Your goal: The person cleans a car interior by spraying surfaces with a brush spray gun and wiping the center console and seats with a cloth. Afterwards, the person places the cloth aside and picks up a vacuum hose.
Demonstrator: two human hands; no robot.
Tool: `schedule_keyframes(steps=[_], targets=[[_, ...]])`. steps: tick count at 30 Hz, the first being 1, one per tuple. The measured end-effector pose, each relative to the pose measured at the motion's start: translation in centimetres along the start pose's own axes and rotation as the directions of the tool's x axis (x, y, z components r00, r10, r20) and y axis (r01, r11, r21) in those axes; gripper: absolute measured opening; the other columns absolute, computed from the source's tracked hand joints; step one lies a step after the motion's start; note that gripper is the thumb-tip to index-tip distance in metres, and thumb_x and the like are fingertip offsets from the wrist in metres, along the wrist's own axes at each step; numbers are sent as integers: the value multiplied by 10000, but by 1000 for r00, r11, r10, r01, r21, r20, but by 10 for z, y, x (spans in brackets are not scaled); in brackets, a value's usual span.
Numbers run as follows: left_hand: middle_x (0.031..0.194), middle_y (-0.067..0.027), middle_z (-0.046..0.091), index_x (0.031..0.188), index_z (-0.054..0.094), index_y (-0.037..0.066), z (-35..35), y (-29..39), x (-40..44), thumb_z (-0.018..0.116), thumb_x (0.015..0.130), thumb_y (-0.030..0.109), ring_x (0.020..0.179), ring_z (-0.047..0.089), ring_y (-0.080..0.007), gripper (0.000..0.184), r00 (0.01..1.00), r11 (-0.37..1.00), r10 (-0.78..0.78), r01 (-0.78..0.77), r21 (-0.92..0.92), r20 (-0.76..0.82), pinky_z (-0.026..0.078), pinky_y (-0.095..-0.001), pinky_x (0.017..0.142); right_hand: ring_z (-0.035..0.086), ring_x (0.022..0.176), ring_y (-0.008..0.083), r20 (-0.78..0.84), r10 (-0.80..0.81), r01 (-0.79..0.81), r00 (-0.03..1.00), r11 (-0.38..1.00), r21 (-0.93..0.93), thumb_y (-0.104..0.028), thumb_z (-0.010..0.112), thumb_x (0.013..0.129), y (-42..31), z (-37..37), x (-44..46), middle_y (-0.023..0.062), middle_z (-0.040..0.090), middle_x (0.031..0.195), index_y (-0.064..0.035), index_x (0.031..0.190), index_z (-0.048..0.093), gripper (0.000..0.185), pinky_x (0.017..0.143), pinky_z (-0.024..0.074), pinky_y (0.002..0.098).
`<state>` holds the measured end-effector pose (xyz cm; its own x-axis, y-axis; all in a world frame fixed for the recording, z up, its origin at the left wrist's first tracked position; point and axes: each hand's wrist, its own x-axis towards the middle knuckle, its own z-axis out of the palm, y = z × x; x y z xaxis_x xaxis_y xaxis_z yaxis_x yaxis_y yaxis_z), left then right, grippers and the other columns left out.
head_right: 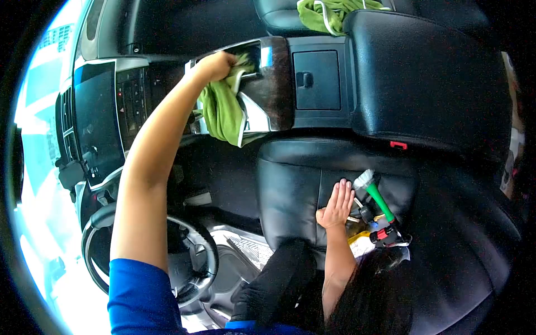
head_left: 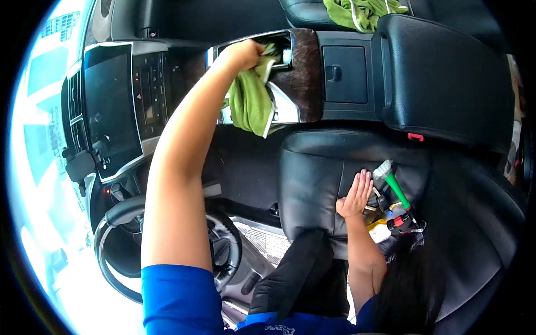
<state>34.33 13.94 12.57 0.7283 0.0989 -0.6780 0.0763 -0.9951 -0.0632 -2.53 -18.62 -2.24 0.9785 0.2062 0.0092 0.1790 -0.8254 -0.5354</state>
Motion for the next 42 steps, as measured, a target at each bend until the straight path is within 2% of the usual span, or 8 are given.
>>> schedule_keyframes(steps=[2,7,13,22,26,28,35,42], targets=[[1094,-115,678,1122,678,122,1,-11,-7,596,834,253,1017,651,-261,327,984,885,-142,174,432,-105,504,-364,856,233,1389,423,-23,-5,5,1000,1000,2,-275,405,717,1,2,4,266,286,1471,96,1392,285,780,1144,137,548],[1122,-131,665,1105,680,99,-12,14,4,559,837,293,1053,630,-287,352,974,946,-212,182,268,86,499,-385,877,234,1388,426,-27,0,1,1000,1000,26,-283,407,719,1,3,-1,270,290,1468,93,1392,287,780,1142,138,551],[945,-223,672,919,712,20,19,47,2,568,742,191,941,646,-356,285,959,939,83,-166,-300,-271,500,-386,855,231,1389,428,-37,-10,11,999,1000,22,-292,404,736,2,5,-3,268,283,1471,81,1400,275,773,1140,142,550],[1010,-168,687,1056,707,83,10,21,16,641,815,324,945,666,-277,347,979,980,-200,200,-9,-42,503,-374,862,237,1388,424,-19,8,-8,1000,1000,6,-280,408,714,1,5,-2,252,284,1480,80,1404,277,789,1143,134,540],[1255,-208,573,1230,605,51,17,38,-12,543,904,241,1127,574,-308,382,987,929,119,-148,-340,-106,408,-387,1017,252,1378,435,-33,-20,19,999,1000,-12,-291,372,749,2,5,-1,269,294,1467,87,1402,278,760,1139,144,545],[1350,-165,511,1270,573,62,33,10,29,472,932,235,1119,583,-300,393,931,922,364,-357,147,-25,423,-370,1015,254,1374,444,-22,-25,24,999,999,-23,-292,356,759,2,4,1,283,290,1461,93,1404,266,757,1137,145,553],[1231,-114,616,1237,607,136,12,-17,1,418,896,277,1085,620,-267,414,977,941,-210,192,278,39,472,-408,937,232,1383,441,-40,-30,30,999,1000,2,-243,409,694,-1,1,2,283,267,1471,101,1402,257,802,1140,136,549],[1055,-227,651,1217,590,39,9,56,21,388,871,109,963,644,-311,407,979,966,197,-202,165,44,509,-423,865,233,1384,443,-22,-33,32,999,999,-19,-256,413,694,2,4,1,279,272,1472,98,1408,247,814,1144,124,540]])
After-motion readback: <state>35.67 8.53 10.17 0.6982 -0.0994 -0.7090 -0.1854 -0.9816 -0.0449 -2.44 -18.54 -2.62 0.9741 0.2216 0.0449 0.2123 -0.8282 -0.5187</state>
